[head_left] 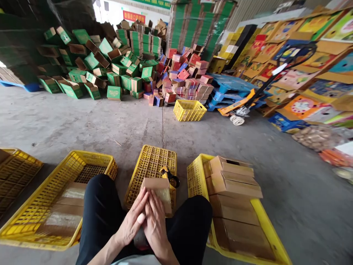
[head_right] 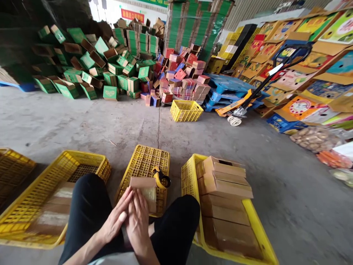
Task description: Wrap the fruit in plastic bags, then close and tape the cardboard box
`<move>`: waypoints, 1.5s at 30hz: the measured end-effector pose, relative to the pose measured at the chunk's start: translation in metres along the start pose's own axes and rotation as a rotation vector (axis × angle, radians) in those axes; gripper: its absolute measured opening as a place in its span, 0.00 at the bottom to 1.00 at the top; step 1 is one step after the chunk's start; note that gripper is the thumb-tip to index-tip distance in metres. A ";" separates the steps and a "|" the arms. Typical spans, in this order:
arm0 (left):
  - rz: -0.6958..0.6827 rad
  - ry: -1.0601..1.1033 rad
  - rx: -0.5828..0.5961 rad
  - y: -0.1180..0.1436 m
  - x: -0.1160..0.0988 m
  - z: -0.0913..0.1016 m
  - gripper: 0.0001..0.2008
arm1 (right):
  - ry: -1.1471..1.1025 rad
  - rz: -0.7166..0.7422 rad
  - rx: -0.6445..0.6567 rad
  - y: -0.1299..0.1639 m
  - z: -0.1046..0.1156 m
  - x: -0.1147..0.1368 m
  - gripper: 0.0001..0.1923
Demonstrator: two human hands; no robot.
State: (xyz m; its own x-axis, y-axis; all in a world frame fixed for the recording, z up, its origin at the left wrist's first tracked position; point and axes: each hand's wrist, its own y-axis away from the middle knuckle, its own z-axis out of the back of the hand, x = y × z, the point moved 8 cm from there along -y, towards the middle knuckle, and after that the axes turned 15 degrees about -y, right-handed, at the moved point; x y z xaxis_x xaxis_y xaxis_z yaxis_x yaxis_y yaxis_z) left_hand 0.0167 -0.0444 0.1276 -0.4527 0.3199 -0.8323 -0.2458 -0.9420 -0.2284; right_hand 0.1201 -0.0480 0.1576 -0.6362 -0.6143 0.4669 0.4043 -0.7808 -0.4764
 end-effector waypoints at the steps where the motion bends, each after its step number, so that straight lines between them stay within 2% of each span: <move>1: -0.011 -0.036 0.005 0.004 0.001 -0.002 0.34 | -0.013 0.022 0.027 0.002 0.002 0.000 0.37; 5: -0.060 -0.133 0.008 0.010 0.008 -0.006 0.34 | -0.045 0.054 0.150 0.003 0.012 0.000 0.39; 8: -0.074 -0.194 0.017 0.006 0.007 -0.002 0.32 | -0.048 0.057 0.188 0.000 0.022 -0.002 0.38; 15: -0.015 -0.306 -0.050 0.004 0.009 0.018 0.27 | -0.050 -0.025 0.052 0.020 0.049 -0.023 0.33; 21: -0.012 -0.350 -0.076 0.007 0.005 0.020 0.29 | -0.141 -0.093 0.010 0.024 0.061 -0.033 0.34; 24: -0.055 -0.372 -0.042 0.004 -0.003 0.018 0.35 | -0.156 -0.151 0.029 0.027 0.061 -0.047 0.38; 28: -0.114 -0.360 -0.005 -0.013 -0.007 0.015 0.39 | -0.115 -0.113 -0.025 0.030 0.060 -0.060 0.37; 31: -0.126 -0.331 -0.030 -0.028 0.000 0.020 0.37 | -0.082 -0.073 -0.098 0.028 0.056 -0.061 0.37; 34: -0.146 -0.329 -0.076 -0.033 0.010 0.027 0.35 | -0.070 -0.047 -0.133 0.026 0.049 -0.055 0.37; 39: -0.146 -0.336 -0.125 -0.024 0.022 0.037 0.32 | -0.117 0.001 -0.078 0.022 0.038 -0.043 0.37; 45: -0.035 -0.251 -0.150 -0.034 0.019 0.030 0.29 | -0.146 -0.035 -0.058 0.004 0.039 -0.054 0.32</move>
State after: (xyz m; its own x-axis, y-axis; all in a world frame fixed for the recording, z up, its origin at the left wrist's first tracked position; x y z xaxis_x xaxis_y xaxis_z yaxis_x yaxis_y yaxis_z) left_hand -0.0096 -0.0033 0.1347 -0.6485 0.3499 -0.6760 -0.1443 -0.9285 -0.3422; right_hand 0.1819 -0.0227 0.1599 -0.5453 -0.6003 0.5851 0.3422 -0.7966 -0.4983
